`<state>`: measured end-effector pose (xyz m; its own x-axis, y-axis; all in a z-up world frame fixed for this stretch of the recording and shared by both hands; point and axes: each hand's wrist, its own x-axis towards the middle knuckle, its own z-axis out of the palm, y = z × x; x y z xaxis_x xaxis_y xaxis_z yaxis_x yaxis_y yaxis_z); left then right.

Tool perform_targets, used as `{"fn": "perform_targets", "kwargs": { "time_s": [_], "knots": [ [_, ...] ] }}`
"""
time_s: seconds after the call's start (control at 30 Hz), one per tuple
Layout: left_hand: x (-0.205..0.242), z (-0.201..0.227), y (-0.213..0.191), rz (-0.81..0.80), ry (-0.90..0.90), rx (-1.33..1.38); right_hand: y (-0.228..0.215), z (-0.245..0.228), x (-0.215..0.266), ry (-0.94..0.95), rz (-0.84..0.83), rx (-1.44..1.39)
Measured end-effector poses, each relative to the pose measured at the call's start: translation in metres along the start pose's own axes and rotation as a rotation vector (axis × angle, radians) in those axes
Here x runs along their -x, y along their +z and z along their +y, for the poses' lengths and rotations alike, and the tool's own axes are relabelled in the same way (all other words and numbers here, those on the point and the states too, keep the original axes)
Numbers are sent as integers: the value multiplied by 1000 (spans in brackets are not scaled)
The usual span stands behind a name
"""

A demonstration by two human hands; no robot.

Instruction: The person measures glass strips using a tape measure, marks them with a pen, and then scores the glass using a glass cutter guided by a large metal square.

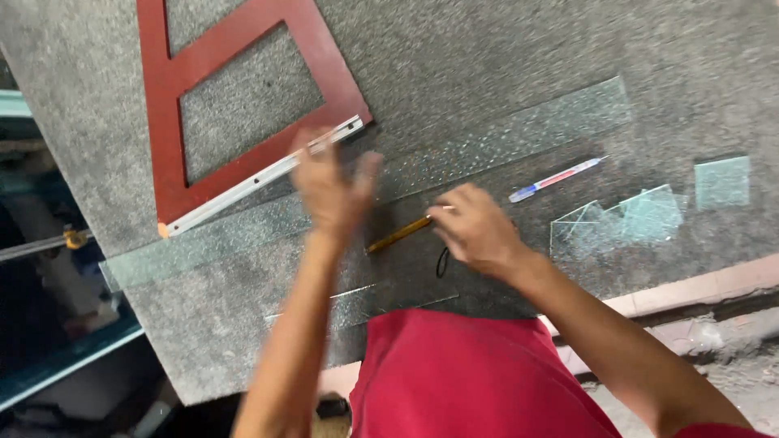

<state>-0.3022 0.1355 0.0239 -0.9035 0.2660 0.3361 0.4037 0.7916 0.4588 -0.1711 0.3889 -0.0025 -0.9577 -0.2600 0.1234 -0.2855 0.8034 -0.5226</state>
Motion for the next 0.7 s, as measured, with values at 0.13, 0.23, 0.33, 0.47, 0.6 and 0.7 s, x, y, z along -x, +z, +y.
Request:
{"fn": "perform_targets", "kwargs": {
  "time_s": [0.13, 0.23, 0.33, 0.47, 0.6, 0.7],
  "knots": [
    [13, -138, -42, -269, -186, -337, 64, 0, -20, -304, -97, 153],
    [13, -165, -59, -419, -170, -397, 53, 5, -38, -412, -143, 128],
    [7, -202, -54, -436, -164, -428, 34, 10, -33, -332, -137, 59],
    [1, -196, -84, -496, -88, -384, -41, 4, 1, -43, -292, 16],
    [38, -142, -120, -399, 88, -274, -74, -4, 52, 227, -430, 358],
    [120, -114, -158, -474, 32, -196, -50, 8, 96, 363, -456, 437]
  ]
}}
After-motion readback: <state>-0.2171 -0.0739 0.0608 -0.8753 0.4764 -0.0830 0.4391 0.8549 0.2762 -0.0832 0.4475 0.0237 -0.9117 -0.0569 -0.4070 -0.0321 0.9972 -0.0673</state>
